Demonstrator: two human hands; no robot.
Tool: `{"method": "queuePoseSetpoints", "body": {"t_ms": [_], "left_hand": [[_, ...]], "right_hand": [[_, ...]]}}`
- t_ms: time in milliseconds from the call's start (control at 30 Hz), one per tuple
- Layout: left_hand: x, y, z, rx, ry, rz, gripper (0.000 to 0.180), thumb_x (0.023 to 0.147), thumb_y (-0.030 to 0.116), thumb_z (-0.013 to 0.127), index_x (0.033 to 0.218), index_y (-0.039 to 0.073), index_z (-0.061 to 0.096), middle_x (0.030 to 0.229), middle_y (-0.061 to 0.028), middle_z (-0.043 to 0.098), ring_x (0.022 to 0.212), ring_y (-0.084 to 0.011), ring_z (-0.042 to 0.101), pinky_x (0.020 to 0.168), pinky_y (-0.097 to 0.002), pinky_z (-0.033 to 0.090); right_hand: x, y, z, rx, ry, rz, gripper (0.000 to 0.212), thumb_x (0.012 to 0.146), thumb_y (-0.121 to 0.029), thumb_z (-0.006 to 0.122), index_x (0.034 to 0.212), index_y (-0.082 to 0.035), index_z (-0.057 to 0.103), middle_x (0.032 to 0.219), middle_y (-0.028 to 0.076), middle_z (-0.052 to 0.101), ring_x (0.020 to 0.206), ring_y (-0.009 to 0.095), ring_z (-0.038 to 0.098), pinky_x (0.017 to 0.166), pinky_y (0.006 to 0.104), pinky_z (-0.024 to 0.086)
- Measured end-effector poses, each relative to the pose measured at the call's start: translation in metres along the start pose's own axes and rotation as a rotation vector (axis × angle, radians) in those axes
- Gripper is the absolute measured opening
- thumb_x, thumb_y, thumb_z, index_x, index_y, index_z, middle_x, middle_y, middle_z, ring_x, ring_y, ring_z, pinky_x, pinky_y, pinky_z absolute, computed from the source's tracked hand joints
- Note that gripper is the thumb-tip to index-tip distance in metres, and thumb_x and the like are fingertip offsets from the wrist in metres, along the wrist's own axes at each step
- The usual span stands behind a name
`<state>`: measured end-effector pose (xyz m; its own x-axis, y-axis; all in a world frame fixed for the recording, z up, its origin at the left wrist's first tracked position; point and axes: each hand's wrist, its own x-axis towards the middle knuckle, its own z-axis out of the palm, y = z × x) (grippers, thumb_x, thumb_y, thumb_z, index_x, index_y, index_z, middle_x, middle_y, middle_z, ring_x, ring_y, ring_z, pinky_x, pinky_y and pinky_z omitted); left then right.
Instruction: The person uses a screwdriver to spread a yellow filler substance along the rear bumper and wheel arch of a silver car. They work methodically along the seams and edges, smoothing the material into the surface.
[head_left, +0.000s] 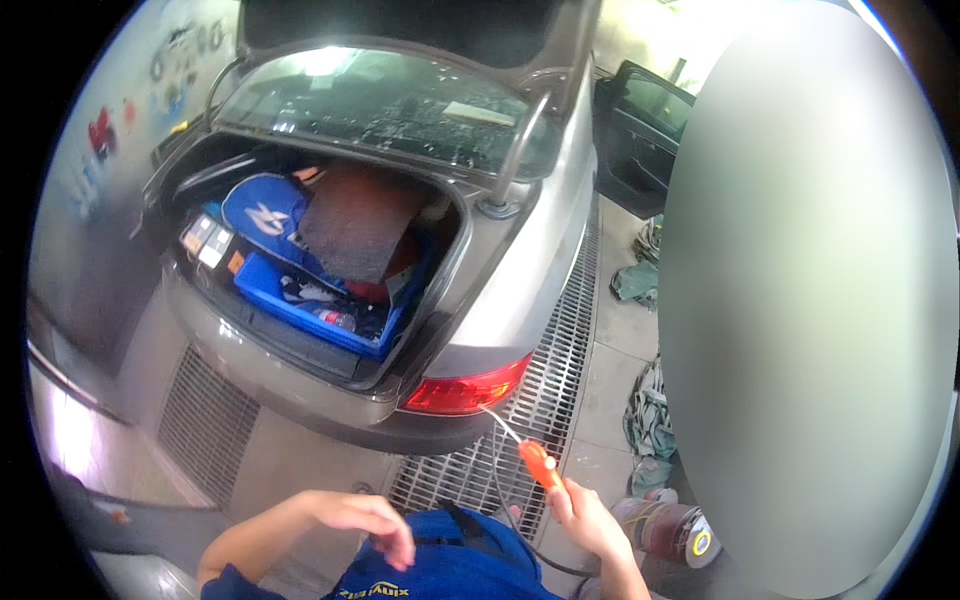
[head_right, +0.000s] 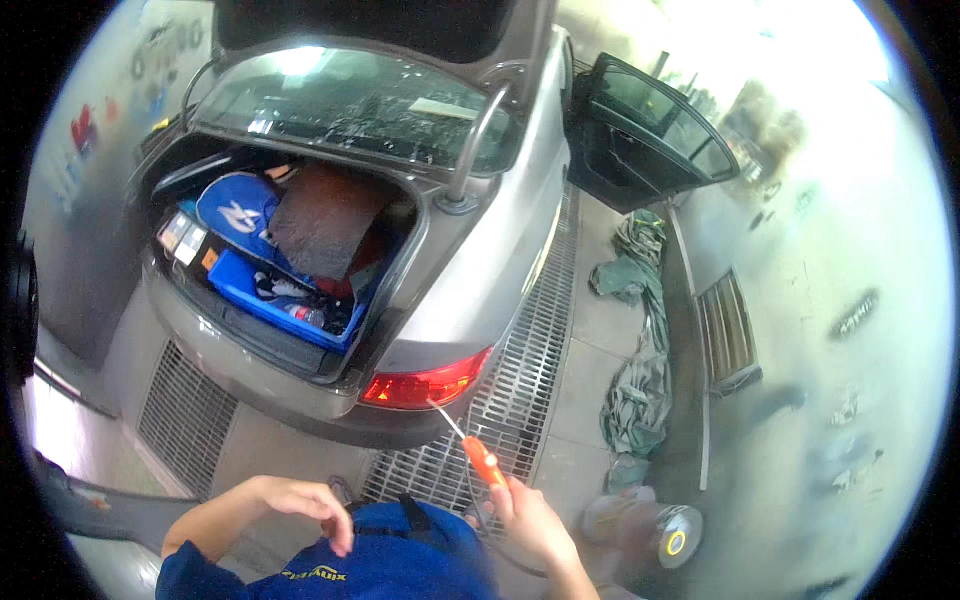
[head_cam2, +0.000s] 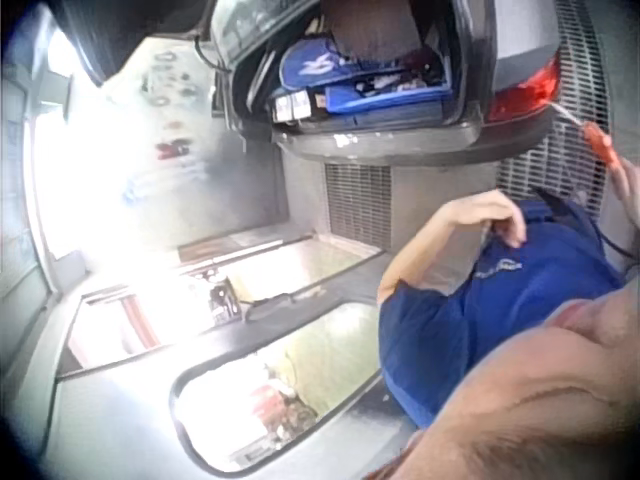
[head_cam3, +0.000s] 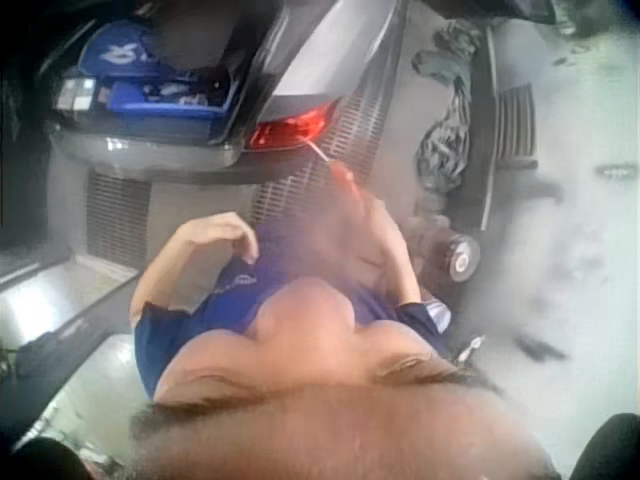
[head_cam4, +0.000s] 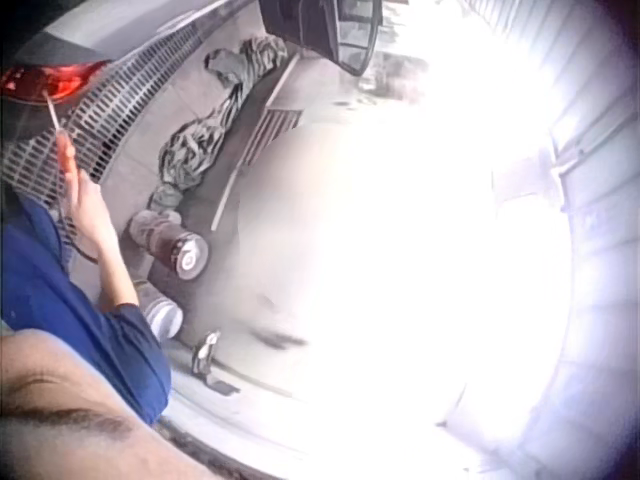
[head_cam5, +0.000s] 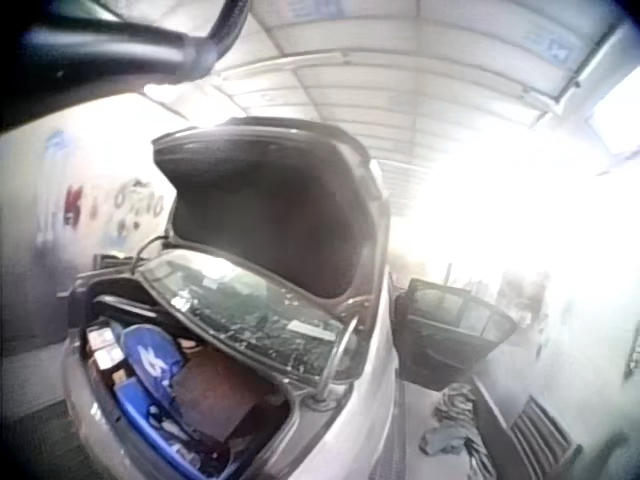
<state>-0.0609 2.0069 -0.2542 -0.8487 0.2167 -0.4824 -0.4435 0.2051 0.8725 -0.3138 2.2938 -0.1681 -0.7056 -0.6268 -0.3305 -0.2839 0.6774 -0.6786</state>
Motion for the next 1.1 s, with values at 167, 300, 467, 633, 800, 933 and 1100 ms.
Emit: {"method": "queuePoseSetpoints", "body": {"t_ms": [167,300,467,633,800,933,1100], "left_hand": [[-0.058,-0.025,-0.022,-0.078,-0.092,-0.51,0.014,0.09,0.019,0.061,0.084,0.006,0.063,0.087,-0.0097,0.067,0.076,-0.0215,0.064,0.071,-0.0364,0.054],[-0.07,-0.011,0.002,-0.307,-0.205,-0.704,0.015,0.09,0.019,0.06,0.084,0.006,0.063,0.087,-0.0096,0.067,0.076,-0.0214,0.064,0.071,-0.0363,0.054],[-0.07,0.017,0.018,-0.467,-0.166,-0.811,0.016,0.09,0.02,0.06,0.084,0.006,0.063,0.086,-0.0096,0.067,0.075,-0.0214,0.064,0.07,-0.0361,0.054],[-0.041,0.041,0.033,-0.532,-0.069,-0.876,0.016,0.09,0.02,0.059,0.084,0.006,0.063,0.086,-0.0096,0.067,0.075,-0.0213,0.064,0.07,-0.036,0.054],[0.023,0.076,0.066,-0.591,0.041,-0.906,0.017,0.09,0.021,0.058,0.084,0.006,0.063,0.085,-0.0096,0.067,0.074,-0.0212,0.064,0.069,-0.0359,0.054],[0.09,0.111,0.1,-0.674,0.109,-0.898,0.018,0.09,0.021,0.058,0.084,0.006,0.063,0.085,-0.0096,0.068,0.073,-0.0212,0.064,0.069,-0.0358,0.054],[0.164,0.153,0.136,-0.814,0.191,-0.861,0.018,0.09,0.022,0.057,0.084,0.006,0.064,0.084,-0.0096,0.068,0.073,-0.0211,0.064,0.068,-0.0357,0.054]], "right_hand": [[0.007,-0.006,-0.011,0.17,0.168,0.113,0.038,0.106,-0.031,0.046,0.092,0.002,0.06,0.07,0.014,0.063,0.065,0.025,0.062,0.065,0.0383,0.05],[0.011,0.023,-0.011,0.095,-0.131,0.09,0.043,0.105,-0.037,0.046,0.113,0.002,0.061,0.081,0.023,0.069,0.083,0.039,0.071,0.076,0.0483,0.053],[0.022,0.043,-0.018,0.322,-0.032,0.068,0.041,0.105,-0.035,0.047,0.111,0.001,0.066,0.082,0.019,0.068,0.078,0.032,0.067,0.075,0.0412,0.052],[0.047,0.065,-0.03,0.348,0.127,-0.173,0.031,0.106,-0.025,0.047,0.105,0.001,0.063,0.071,0.008,0.064,0.057,0.017,0.062,0.054,0.0316,0.051],[0.07,0.089,-0.084,0.158,0.162,-0.038,0.033,0.105,-0.031,0.048,0.1,0.0,0.06,0.073,0.017,0.066,0.067,0.031,0.068,0.066,0.0426,0.054],[0.092,0.114,-0.147,-0.117,0.154,-0.167,0.043,0.105,-0.04,0.043,0.101,-0.002,0.062,0.08,0.025,0.069,0.078,0.047,0.066,0.074,0.0541,0.053],[0.162,0.127,-0.234,-0.355,0.102,-0.292,0.04,0.104,-0.039,0.046,0.098,-0.004,0.065,0.08,0.025,0.068,0.078,0.046,0.066,0.073,0.0544,0.053]]}}
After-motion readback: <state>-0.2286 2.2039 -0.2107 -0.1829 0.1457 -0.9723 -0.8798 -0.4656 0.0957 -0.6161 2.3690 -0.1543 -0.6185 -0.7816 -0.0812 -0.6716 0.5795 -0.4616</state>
